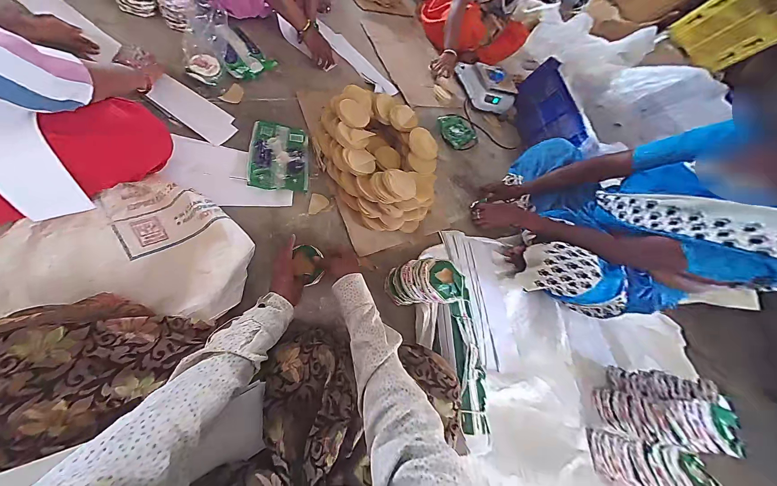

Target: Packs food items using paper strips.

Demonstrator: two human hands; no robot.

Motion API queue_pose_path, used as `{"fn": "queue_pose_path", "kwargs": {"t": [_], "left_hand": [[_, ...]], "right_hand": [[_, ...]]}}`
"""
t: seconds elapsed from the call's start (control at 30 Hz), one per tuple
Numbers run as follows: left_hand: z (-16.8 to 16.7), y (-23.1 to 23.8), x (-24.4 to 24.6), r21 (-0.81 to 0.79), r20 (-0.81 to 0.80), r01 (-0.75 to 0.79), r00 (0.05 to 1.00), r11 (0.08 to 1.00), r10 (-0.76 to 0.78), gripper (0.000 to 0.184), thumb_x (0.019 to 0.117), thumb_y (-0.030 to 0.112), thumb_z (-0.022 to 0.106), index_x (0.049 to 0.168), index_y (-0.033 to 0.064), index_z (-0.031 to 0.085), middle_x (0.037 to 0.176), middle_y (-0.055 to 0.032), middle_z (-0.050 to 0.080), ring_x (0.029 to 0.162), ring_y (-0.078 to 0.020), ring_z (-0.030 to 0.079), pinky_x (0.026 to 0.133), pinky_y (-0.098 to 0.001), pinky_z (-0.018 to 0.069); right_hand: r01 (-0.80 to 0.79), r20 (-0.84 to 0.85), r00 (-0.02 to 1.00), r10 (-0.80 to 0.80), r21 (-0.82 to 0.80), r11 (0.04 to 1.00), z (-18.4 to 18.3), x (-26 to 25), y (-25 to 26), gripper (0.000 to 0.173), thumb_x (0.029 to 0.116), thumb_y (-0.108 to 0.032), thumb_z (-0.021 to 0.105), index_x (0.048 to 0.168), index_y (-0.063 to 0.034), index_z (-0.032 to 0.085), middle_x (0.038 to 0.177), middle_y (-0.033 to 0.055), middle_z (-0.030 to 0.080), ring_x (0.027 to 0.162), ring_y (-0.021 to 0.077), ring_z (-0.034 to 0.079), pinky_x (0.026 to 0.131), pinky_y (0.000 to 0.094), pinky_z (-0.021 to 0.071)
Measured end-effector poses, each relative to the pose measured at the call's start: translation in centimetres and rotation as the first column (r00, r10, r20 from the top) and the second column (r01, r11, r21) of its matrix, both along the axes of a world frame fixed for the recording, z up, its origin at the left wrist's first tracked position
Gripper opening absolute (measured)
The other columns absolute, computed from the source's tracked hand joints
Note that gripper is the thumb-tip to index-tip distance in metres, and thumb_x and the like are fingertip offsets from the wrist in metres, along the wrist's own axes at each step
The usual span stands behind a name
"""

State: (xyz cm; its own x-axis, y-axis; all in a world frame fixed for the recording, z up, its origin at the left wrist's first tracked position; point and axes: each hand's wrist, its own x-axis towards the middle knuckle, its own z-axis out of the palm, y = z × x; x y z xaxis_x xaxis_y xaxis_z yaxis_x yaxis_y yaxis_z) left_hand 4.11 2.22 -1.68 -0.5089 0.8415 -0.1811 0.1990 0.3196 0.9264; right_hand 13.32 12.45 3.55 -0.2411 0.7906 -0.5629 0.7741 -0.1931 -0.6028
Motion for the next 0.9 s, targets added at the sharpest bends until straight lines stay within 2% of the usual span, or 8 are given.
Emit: {"fn": "queue_pose_path", "kwargs": {"t": [0.1, 0.23, 0.27, 0.37, 0.43, 0.6, 0.77, 0.9], "left_hand": [[1.6, -1.0, 0.5, 0.086, 0.018, 0.119, 0.993, 0.989, -0.121, 0.095, 0.0844, -0.004, 0.074, 0.161, -0.0035, 0.018, 0.160, -0.0288, 0.032, 0.148, -0.0380, 0.037, 0.123, -0.0442, 0.0311], [4.1, -0.9, 3.0, 0.248, 0.108, 0.183, 0.971, 0.951, -0.215, 0.088, 0.0921, 0.013, 0.072, 0.160, -0.0039, 0.018, 0.165, -0.0274, 0.025, 0.150, -0.0348, 0.036, 0.120, -0.0425, 0.0370], [4.7, -0.6, 3.7, 0.254, 0.149, 0.168, 0.966, 0.953, -0.210, 0.084, 0.0931, 0.012, 0.070, 0.160, -0.0034, 0.021, 0.165, -0.0259, 0.025, 0.150, -0.0334, 0.036, 0.119, -0.0418, 0.0383], [5.9, 0.0, 5.8, 0.257, 0.173, 0.154, 0.964, 0.954, -0.202, 0.067, 0.0964, 0.009, 0.064, 0.154, -0.0064, 0.034, 0.159, -0.0268, 0.037, 0.147, -0.0329, 0.041, 0.118, -0.0406, 0.0404], [6.5, -0.5, 6.9, 0.257, 0.137, 0.193, 0.963, 0.947, -0.233, 0.056, 0.0976, 0.009, 0.061, 0.149, -0.0059, 0.044, 0.155, -0.0259, 0.044, 0.143, -0.0329, 0.046, 0.116, -0.0402, 0.0417], [7.6, -6.2, 5.8, 0.309, -0.190, 0.332, 0.940, 0.891, -0.284, 0.043, 0.0965, 0.016, 0.060, 0.135, -0.0032, 0.062, 0.141, -0.0207, 0.060, 0.129, -0.0299, 0.060, 0.107, -0.0417, 0.0493], [6.9, -16.5, 0.7, 0.154, -0.500, 0.289, 0.847, 0.945, -0.178, 0.040, 0.0993, 0.031, 0.053, 0.112, -0.0004, 0.073, 0.107, -0.0161, 0.074, 0.098, -0.0312, 0.072, 0.088, -0.0543, 0.0562], [7.6, -24.7, -2.7, -0.095, -0.531, 0.278, 0.798, 0.956, -0.285, 0.054, 0.0949, 0.045, 0.062, 0.117, -0.0032, 0.070, 0.114, -0.0242, 0.070, 0.106, -0.0453, 0.067, 0.092, -0.0668, 0.0490]], "right_hand": [[-0.060, -0.159, 0.986, 0.054, -0.033, 0.998, 2.3, 2.9, 0.2, 0.037, 0.0919, -0.013, 0.077, 0.122, 0.0052, 0.066, 0.111, 0.0191, 0.070, 0.091, 0.0219, 0.066, 0.085, 0.0388, 0.0538], [0.147, -0.317, 0.948, 0.008, 0.463, 0.874, 7.6, 9.1, -1.1, 0.029, 0.0829, -0.006, 0.080, 0.109, 0.0044, 0.072, 0.098, 0.0160, 0.073, 0.087, 0.0197, 0.070, 0.084, 0.0378, 0.0580], [0.194, -0.335, 0.941, 0.042, 0.636, 0.747, 8.4, 10.9, -1.3, 0.027, 0.0827, -0.008, 0.079, 0.105, 0.0042, 0.073, 0.095, 0.0154, 0.073, 0.084, 0.0193, 0.070, 0.080, 0.0372, 0.0581], [0.186, -0.206, 0.968, 0.145, 0.973, 0.141, 9.1, 16.2, 0.0, 0.017, 0.0838, -0.009, 0.072, 0.095, 0.0026, 0.078, 0.090, 0.0163, 0.074, 0.085, 0.0248, 0.069, 0.080, 0.0344, 0.0560], [0.051, -0.047, 0.994, 0.095, 0.998, -0.043, 8.5, 18.9, 0.5, 0.015, 0.0882, -0.006, 0.066, 0.093, 0.0014, 0.078, 0.094, 0.0190, 0.075, 0.090, 0.0345, 0.070, 0.084, 0.0418, 0.0559], [-0.202, 0.185, 0.976, 0.113, 0.965, 0.167, 4.1, 22.4, -1.3, 0.023, 0.0967, -0.002, 0.059, 0.110, 0.0029, 0.076, 0.113, 0.0225, 0.074, 0.106, 0.0423, 0.070, 0.092, 0.0530, 0.0565], [-0.166, 0.150, 0.983, 0.102, 0.971, 0.171, 3.2, 22.9, -1.9, 0.033, 0.0948, 0.001, 0.057, 0.124, 0.0010, 0.071, 0.127, 0.0228, 0.069, 0.118, 0.0440, 0.066, 0.098, 0.0545, 0.0548], [-0.126, 0.116, 0.990, 0.085, 0.984, 0.125, 3.7, 22.3, -2.8, 0.035, 0.0932, -0.002, 0.055, 0.124, -0.0003, 0.071, 0.127, 0.0242, 0.068, 0.116, 0.0452, 0.066, 0.094, 0.0560, 0.0538]]}}
